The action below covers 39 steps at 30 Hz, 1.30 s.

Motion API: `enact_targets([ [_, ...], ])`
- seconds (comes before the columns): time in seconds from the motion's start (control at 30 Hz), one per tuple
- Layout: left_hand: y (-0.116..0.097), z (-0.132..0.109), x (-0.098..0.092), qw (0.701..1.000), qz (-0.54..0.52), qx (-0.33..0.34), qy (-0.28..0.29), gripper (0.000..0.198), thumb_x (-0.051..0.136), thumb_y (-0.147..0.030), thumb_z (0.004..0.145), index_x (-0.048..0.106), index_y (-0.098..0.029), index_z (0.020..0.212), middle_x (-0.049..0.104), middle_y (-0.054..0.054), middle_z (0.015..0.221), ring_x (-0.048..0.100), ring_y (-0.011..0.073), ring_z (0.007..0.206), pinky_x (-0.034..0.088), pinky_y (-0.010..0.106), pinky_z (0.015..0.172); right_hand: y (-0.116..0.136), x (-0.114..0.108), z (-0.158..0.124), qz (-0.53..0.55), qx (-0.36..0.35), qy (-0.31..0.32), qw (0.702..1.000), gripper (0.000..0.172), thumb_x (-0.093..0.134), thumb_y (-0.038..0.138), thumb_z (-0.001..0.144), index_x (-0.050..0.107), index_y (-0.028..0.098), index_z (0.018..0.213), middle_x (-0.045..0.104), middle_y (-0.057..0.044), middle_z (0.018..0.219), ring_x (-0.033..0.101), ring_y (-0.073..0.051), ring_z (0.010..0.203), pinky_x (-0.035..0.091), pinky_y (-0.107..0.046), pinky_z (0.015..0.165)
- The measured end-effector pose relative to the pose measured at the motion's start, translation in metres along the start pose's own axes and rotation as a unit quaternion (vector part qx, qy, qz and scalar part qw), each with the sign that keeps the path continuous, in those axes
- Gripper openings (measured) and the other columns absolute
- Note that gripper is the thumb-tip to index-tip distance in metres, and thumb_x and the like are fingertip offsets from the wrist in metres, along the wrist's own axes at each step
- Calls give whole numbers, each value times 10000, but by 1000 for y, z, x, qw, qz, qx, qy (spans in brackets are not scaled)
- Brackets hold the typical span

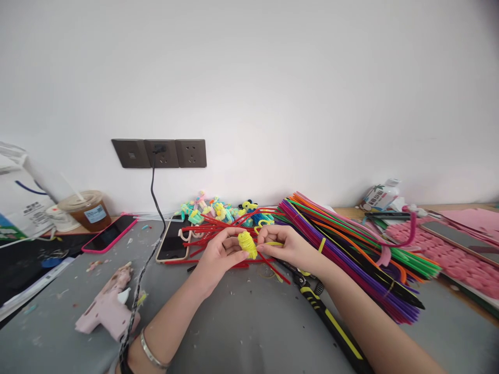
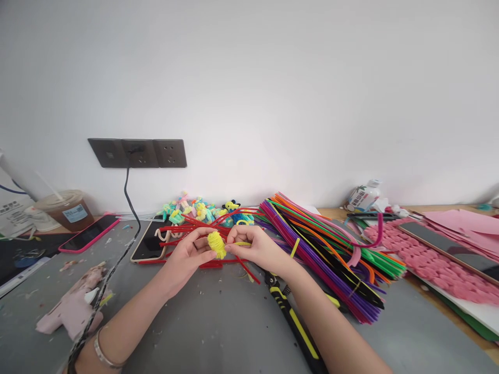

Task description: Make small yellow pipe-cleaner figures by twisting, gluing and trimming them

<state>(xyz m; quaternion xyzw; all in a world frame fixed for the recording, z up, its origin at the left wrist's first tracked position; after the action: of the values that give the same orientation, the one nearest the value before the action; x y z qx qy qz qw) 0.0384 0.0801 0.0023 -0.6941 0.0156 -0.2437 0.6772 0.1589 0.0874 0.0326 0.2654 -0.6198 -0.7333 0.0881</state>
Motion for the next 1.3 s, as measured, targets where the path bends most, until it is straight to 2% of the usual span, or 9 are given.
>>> enact_targets([
  [0.23,1,-1,2,1000,-8,1,8,323,772,-148,720,608,-215,991,638,17,974,602,147,920,472,241,802,3,0,-2,-11,-12,11,1000,256,689,402,837,611,161,807,459,55,602,354,-94,550,275,-245,539],
  [0.47,3,-2,4,1000,0,-14,27,455,789,-181,708,625,-234,1130,639,39,1076,603,183,1004,468,290,861,2,-6,0,10,-23,-18,1000,263,723,395,810,608,159,791,425,66,613,333,-89,554,264,-238,535],
  [0.57,3,-3,9,999,-4,-23,40,414,781,-180,720,654,-240,1110,651,34,1083,608,181,1019,474,276,852,3,-4,0,28,-28,-9,999,266,715,401,820,602,162,791,422,70,611,318,-84,542,254,-237,526],
  [0.67,-1,-3,11,999,-27,-25,41,385,792,-161,708,664,-228,1064,661,21,1004,623,154,947,487,245,805,5,-5,0,39,-40,-7,998,259,687,414,844,618,165,824,495,46,661,376,-95,568,299,-241,550],
  [0.87,-3,-5,10,998,-50,-35,15,349,838,-187,658,615,-210,926,616,-25,848,613,111,763,532,237,688,11,-26,0,0,-73,-90,993,253,660,419,866,650,169,830,579,0,740,474,-131,658,365,-261,613],
  [1.0,-1,-4,3,999,-26,-35,-8,362,862,-212,628,616,-189,893,614,-24,823,610,99,700,525,206,597,12,-28,-2,10,-68,-93,993,254,665,411,862,645,166,801,547,11,695,436,-115,611,334,-252,568],
  [1.13,0,-1,-4,999,-22,-32,-24,392,865,-246,628,667,-181,960,677,12,887,674,137,784,547,224,665,8,-39,-4,77,-56,-138,986,276,671,449,844,601,183,824,413,73,572,301,-79,486,224,-227,468],
  [1.23,2,1,-8,999,-1,-30,-25,404,843,-270,662,688,-176,1024,719,47,917,702,168,822,557,248,709,-2,-53,-5,73,-49,-209,974,321,661,496,829,577,187,857,408,79,570,308,-78,478,226,-224,468],
  [1.3,5,2,-11,999,22,-27,-24,399,829,-270,677,691,-173,1039,731,61,937,708,180,833,563,257,711,-9,-57,-3,15,-36,-226,973,370,664,536,799,578,182,861,428,74,574,341,-87,483,259,-231,476],
])
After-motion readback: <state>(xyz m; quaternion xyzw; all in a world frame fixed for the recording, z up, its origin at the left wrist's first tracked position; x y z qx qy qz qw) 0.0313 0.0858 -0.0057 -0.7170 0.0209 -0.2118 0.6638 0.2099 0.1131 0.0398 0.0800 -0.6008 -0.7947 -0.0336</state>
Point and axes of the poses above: each hand's wrist, its own z-axis towards the middle knuckle, its own x-axis out of the palm, y = z × x, the point moved 10 cm from there along z, towards the middle knuckle
